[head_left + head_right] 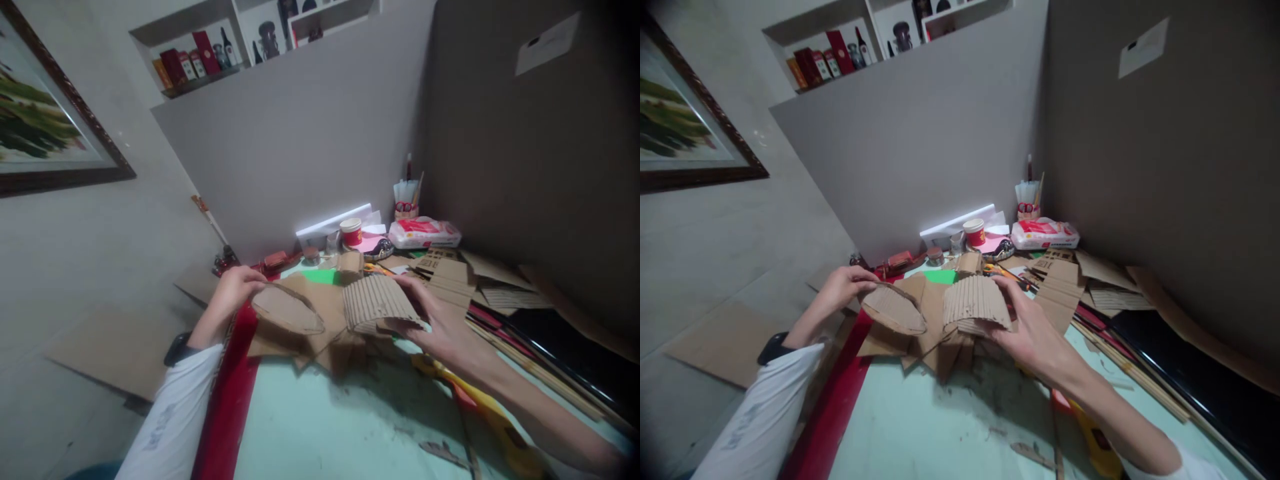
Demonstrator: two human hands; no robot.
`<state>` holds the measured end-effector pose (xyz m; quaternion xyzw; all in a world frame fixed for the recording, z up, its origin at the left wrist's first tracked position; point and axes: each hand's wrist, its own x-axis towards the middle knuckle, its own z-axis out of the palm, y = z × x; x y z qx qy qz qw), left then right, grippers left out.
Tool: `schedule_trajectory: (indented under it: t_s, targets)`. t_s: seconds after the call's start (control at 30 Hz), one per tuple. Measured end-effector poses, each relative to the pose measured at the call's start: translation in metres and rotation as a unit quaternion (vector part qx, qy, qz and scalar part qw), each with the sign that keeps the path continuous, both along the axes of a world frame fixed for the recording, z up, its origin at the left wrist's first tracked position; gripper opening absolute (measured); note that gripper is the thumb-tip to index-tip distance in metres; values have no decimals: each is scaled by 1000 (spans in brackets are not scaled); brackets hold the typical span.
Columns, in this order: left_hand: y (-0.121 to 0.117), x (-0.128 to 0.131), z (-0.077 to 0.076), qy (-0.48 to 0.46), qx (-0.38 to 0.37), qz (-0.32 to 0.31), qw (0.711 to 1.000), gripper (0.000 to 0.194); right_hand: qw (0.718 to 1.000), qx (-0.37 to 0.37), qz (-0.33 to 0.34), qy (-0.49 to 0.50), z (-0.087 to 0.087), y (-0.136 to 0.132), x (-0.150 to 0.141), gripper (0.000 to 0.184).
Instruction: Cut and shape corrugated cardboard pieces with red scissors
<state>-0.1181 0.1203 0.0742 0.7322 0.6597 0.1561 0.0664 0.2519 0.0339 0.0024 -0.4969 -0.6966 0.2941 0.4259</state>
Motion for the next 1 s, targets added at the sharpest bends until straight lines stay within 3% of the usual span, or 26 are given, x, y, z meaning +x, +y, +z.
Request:
schedule_trajectory:
  t_s: [0.1, 0.17, 0.33, 0.47, 0.57, 0.77, 0.87, 1.0]
  targets:
    - [-22, 0, 12, -12, 10, -44, 999, 20, 1000, 11, 9, 5, -1, 0, -1, 60]
    - [-34, 13, 6, -20, 1, -99, 995, 19, 1000, 17, 9, 8, 0, 1, -1, 61]
    - [-59, 70, -48, -25, -75, -280, 957, 17, 999, 24, 29, 3, 8, -4, -2, 59]
    - [-73, 99, -86, -45, -79, -346, 934, 15, 994, 28, 98, -39, 7, -24, -8, 60]
    - [-79, 104, -94, -52, -54, -343, 936, 16, 985, 35, 146, -83, 1, -44, -12, 66]
    - [-100, 93, -82, -136, 12, -287, 948, 9, 970, 65, 184, -145, -9, -73, -10, 73]
    - [-132, 84, -75, -189, 59, -208, 958, 15, 968, 83, 180, -155, -11, -80, -7, 73]
    - [-197, 91, -77, -231, 91, -115, 962, 27, 965, 120, 169, -162, -11, -88, -12, 72]
